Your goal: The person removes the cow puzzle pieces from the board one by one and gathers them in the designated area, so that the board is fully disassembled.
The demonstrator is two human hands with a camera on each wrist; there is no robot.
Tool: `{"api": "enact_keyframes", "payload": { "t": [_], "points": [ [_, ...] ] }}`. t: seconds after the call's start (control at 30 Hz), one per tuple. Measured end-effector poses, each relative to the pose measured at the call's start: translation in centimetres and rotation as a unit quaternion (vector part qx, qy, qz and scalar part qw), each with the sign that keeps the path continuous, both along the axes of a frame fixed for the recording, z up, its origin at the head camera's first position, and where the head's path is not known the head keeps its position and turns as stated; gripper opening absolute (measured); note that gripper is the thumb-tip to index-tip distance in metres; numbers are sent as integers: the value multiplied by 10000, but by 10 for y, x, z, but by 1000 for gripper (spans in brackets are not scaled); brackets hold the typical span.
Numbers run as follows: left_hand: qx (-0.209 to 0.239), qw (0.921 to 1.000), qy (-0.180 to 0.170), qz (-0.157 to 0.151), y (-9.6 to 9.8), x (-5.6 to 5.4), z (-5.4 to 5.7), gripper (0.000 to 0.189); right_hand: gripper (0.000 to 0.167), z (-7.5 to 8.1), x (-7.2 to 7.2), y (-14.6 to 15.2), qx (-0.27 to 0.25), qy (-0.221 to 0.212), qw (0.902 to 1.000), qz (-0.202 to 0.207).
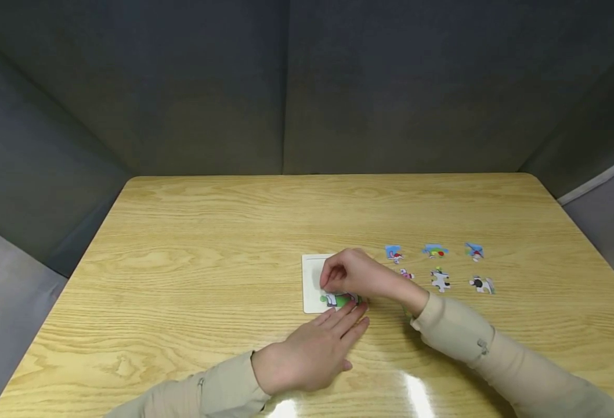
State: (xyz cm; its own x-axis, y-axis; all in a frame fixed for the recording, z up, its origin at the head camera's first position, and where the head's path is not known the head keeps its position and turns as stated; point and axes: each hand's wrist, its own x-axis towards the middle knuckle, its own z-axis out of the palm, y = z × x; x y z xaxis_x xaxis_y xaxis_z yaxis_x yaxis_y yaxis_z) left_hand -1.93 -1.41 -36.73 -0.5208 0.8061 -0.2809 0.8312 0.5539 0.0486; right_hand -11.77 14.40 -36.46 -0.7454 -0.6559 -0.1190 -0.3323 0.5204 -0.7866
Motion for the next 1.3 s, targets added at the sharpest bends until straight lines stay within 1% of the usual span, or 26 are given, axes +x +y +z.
{"api": "enact_keyframes", "payload": {
  "t": [0.2, 0.47, 0.6, 0.73, 0.97, 1.07, 1.3],
  "points": [
    [24, 10000, -45, 17, 0, 0, 1, 66, 10, 2, 1, 1, -53, -85, 9999, -16],
    [-31, 10000, 62, -19, 0, 0, 0, 66, 14, 4, 1, 2, -304, -230, 9993, 25],
    [-61, 10000, 76, -14, 0, 0, 0, 66, 13, 2, 2, 2, -398, -516, 9979, 40],
    [-108, 9999, 72, 6, 1, 0, 0, 66, 13, 0, 4, 2, -353, -666, 9971, 84],
    [-130, 9999, 106, 10, 1, 0, 1, 66, 12, 2, 4, 5, -395, -718, 9966, -93],
    [-123, 9999, 56, 10, 1, 0, 1, 66, 12, 3, 3, 8, -403, -615, 9972, -117],
    [-106, 9999, 11, 3, 0, 0, 1, 67, 11, 3, 2, 16, -340, -694, 9967, -255]
  ]
}}
